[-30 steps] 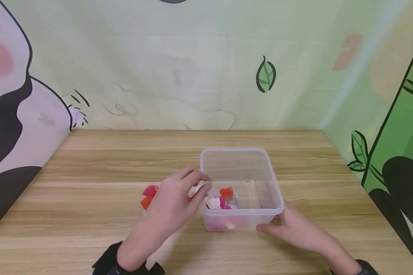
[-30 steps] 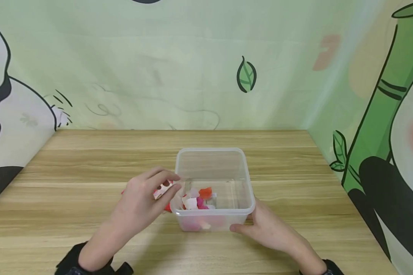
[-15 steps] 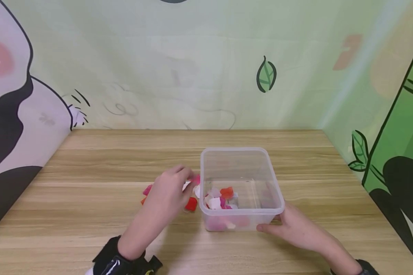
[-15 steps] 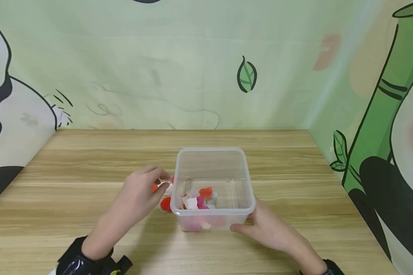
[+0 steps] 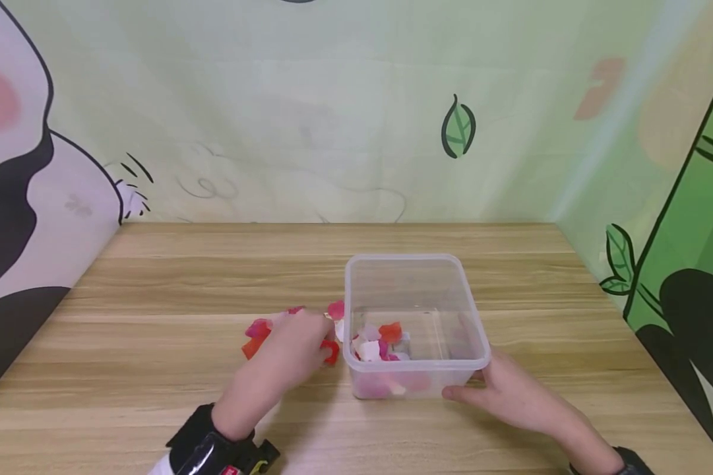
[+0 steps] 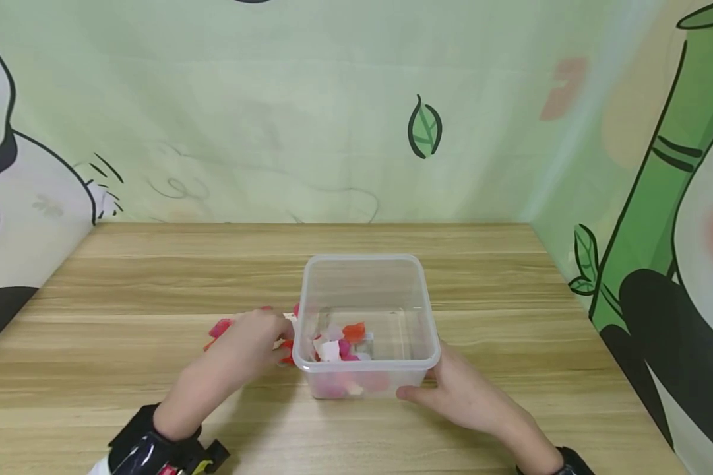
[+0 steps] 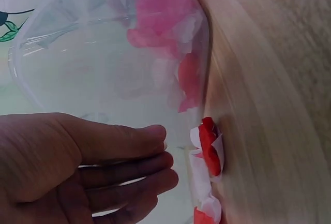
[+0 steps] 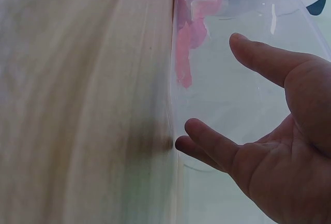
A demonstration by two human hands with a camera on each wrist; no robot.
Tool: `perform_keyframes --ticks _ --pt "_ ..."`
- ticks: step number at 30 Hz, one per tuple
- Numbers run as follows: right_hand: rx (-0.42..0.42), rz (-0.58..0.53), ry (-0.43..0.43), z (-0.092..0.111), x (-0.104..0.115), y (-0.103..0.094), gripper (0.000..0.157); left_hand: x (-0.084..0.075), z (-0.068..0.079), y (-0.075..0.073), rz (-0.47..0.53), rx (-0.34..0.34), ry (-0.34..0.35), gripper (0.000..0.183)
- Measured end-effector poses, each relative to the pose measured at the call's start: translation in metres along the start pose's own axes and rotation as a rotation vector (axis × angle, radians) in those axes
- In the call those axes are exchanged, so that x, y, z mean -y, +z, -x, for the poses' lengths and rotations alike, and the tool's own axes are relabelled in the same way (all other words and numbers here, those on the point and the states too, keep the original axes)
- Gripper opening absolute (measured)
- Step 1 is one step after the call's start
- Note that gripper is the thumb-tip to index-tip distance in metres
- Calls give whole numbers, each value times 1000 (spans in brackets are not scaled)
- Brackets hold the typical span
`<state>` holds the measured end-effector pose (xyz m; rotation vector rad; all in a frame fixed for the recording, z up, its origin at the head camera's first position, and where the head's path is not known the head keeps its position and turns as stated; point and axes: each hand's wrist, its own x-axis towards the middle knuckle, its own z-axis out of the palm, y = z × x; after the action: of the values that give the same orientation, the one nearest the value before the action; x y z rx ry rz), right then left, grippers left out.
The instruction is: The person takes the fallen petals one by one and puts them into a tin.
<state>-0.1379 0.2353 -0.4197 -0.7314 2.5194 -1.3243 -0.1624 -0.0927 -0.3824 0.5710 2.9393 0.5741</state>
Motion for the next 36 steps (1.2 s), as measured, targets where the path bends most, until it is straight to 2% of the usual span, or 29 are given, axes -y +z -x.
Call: perform_keyframes --ticks 4,7,14,18,23,30,36 --pt "4 -2 -1 0 1 0 81 3 -2 6 -35 24 56 13" --pt "6 -3 -3 0 1 0 81 4 -2 10 -61 39 73 17" --pt "11 -22 2 0 1 0 82 6 -2 14 -86 59 43 20" --pt "11 -22 -4 0 1 1 78 7 -3 16 -94 57 49 20" --pt "11 -17 -14 0 1 1 75 9 -4 18 -90 13 88 22" --pt "16 -25 -4 1 0 0 78 11 -4 19 -99 -62 182 37" --pt "9 -17 0 1 0 0 78 9 -3 15 -97 -70 188 39"
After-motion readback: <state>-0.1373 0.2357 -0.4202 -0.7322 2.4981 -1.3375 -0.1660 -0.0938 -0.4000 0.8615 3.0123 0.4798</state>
